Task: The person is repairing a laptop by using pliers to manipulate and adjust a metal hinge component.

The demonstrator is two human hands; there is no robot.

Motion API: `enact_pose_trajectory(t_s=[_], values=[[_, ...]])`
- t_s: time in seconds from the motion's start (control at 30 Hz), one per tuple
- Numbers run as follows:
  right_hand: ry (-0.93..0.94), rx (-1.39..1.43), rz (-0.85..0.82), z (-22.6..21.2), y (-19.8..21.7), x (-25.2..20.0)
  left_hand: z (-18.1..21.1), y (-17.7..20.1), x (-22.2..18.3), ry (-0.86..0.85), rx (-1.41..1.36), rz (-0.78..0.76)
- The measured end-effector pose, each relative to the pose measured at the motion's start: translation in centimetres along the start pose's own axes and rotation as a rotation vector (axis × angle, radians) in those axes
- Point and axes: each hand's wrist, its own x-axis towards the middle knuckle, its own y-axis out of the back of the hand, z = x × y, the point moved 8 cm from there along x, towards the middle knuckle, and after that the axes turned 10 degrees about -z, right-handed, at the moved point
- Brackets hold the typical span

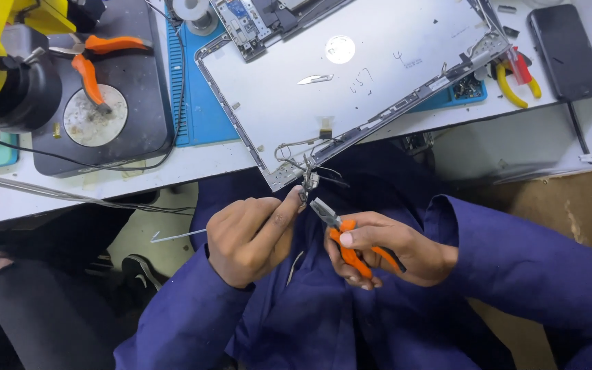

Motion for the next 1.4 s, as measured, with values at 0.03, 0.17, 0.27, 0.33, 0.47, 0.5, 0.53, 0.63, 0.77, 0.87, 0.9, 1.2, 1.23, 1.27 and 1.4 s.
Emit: enact_pose_trajectory(t_s=[0.03, 0.17, 0.27, 0.33, 0.47, 0.5, 0.53, 0.63, 0.77, 0.87, 0.9, 1.2, 1.23, 1.27, 1.4], values=[[0.002, 0.007, 0.004, -0.1, -0.1, 0.0, 0.0, -0.1, 0.1, -0.001, -0.005, -0.007], [0.026, 0.032, -0.025, -0.6, -0.6, 0.0, 0.0, 0.0, 0.1, -0.007, -0.036, 0.011], [0.042, 0.022, -0.025, -0.8, -0.5, 0.0, 0.0, 0.1, 0.1, -0.020, -0.039, 0.020], [0.049, 0.016, -0.017, -0.8, -0.4, 0.0, 0.1, 0.2, 0.0, -0.029, -0.037, 0.016], [0.060, -0.146, 0.073, -0.8, 0.4, -0.3, 0.2, 0.2, 0.3, -0.045, 0.063, -0.038], [0.088, -0.245, 0.124, -1.3, 0.9, -0.5, 0.3, 0.2, 0.6, -0.068, 0.144, -0.060], [0.088, -0.253, 0.121, -1.8, 1.2, -0.9, 0.4, 0.3, 0.7, -0.068, 0.148, -0.052], [0.220, -0.865, 0.313, -6.4, 1.9, -2.7, 1.6, 0.1, 0.9, -0.156, 0.396, -0.023], [0.320, -0.855, 0.428, -8.4, 2.4, -3.7, 4.0, 0.0, 0.7, -0.208, 0.442, 0.095], [0.298, -0.655, 0.409, -6.2, 3.7, -3.1, 5.4, 0.3, 1.2, -0.210, 0.424, 0.184], [0.272, -0.574, 0.369, -5.1, 3.9, -2.7, 5.8, 0.6, 1.2, -0.211, 0.412, 0.233], [0.178, -0.254, 0.320, -4.5, 2.5, -1.1, 5.0, 0.8, -0.9, -0.279, 0.292, 0.118], [0.179, -0.251, 0.324, -4.1, 2.8, -1.2, 5.2, 0.9, -1.1, -0.281, 0.288, 0.116], [0.152, -0.240, 0.332, -3.6, 3.1, -1.3, 4.2, 0.7, -0.9, -0.164, 0.040, 0.033], [0.143, -0.076, 0.218, -2.6, 2.6, -1.0, 2.2, -1.8, 0.7, 0.078, -0.596, -0.279]])
